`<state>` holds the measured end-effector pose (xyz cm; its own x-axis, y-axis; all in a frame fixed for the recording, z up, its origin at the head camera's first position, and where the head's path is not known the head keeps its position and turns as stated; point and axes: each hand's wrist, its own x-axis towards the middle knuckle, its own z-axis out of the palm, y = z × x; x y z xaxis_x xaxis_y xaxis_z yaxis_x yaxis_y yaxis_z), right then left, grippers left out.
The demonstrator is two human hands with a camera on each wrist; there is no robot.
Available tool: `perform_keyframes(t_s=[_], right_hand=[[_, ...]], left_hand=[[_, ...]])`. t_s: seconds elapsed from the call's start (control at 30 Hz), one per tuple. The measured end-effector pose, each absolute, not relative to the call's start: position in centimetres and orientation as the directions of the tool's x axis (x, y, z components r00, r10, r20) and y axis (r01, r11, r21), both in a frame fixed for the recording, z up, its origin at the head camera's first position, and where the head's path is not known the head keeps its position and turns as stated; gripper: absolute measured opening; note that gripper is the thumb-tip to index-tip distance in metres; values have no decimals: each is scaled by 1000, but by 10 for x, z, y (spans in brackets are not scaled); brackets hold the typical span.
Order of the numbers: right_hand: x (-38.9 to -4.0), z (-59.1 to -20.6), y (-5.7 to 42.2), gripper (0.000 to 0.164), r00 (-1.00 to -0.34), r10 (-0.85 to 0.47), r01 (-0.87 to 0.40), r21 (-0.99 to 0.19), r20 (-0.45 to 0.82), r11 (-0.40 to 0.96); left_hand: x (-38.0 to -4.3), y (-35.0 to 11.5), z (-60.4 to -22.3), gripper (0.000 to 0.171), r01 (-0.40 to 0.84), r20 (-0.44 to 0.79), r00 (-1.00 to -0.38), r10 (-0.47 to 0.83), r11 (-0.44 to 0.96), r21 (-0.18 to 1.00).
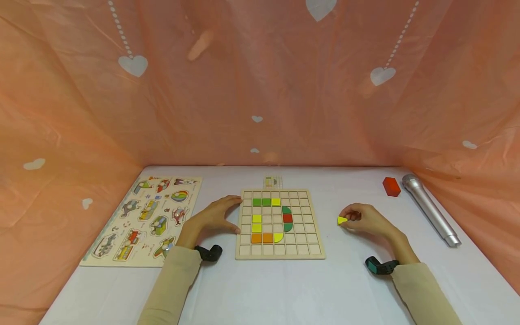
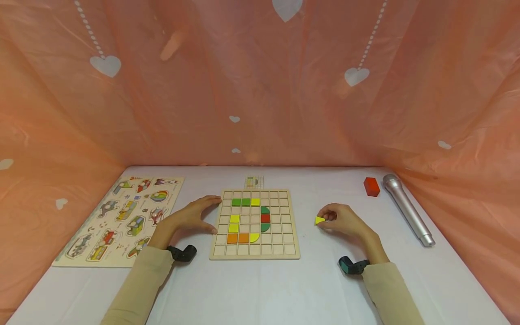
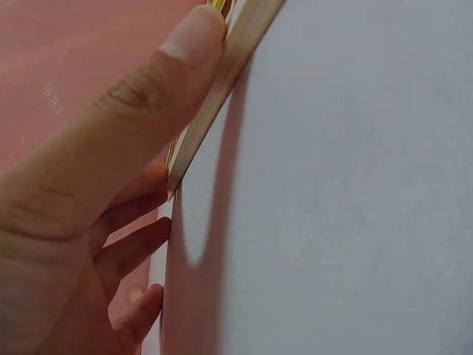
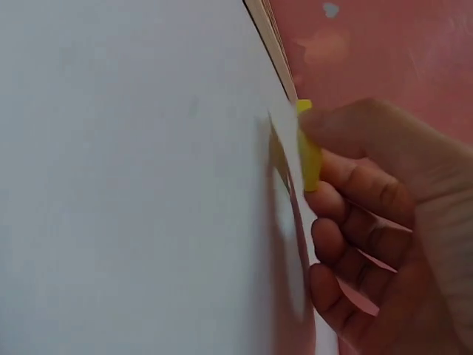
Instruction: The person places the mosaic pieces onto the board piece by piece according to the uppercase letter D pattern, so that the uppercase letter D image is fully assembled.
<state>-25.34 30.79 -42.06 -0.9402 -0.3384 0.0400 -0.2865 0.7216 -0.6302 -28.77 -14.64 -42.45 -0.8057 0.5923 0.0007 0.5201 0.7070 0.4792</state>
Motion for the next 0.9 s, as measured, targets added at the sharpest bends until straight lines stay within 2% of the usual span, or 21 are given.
perform_keyframes(t_s=[0.3,0.5,0.9], right_hand=[[-279,-410,244,24,-867,-440,-466,-694,235,548],[-294,-412,190,24,-844,-479,-480,-740,241,472],[-303,-424,113,15,-805,-508,-557,-685,306,470]], left_hand=[[-288,-147,-424,93,538,9,-799,601,709,456],[-289,-148,-424,92,568,34,-782,622,689,450],[-290,-147,-423,94,536,1,-796,605,705,464]])
